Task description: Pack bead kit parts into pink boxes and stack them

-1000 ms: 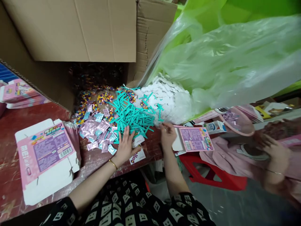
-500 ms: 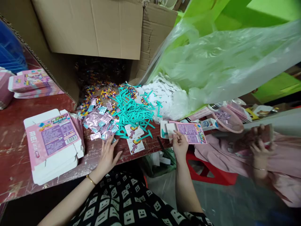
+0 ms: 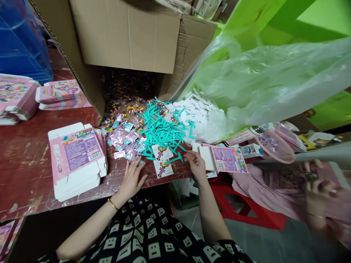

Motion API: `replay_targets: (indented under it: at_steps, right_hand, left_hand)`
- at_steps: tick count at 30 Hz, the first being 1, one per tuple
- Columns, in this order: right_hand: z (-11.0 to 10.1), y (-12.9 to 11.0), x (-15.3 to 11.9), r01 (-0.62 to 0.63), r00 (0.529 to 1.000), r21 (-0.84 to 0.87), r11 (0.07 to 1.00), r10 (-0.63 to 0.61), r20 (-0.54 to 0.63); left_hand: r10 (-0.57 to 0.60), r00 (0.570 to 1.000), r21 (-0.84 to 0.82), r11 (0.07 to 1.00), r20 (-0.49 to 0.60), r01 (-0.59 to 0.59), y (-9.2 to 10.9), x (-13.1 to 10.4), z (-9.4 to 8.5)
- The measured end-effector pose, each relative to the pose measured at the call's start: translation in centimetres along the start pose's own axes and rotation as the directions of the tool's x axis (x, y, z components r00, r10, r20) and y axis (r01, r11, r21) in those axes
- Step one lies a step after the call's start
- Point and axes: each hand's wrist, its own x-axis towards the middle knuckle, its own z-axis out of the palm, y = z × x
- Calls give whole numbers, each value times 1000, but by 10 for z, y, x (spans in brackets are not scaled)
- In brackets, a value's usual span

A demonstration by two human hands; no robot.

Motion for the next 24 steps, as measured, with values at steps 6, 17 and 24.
replay_targets:
  at_steps: [6,17,24]
  right_hand:
    - [50,10,3,42,976,-14,999,-38,214]
    - [125,-33,98,710,513,-519,476,156,844]
    - [119,-49,112,737,466,-429,522,67,882]
  left_hand:
    - [-52,999,-9,999,-17,52,-8,-7,-4]
    - [-114,992,61,991,-48,117,-16,-28,-21]
    - [-132,989,87,987,-72,138,-21,-22,-28]
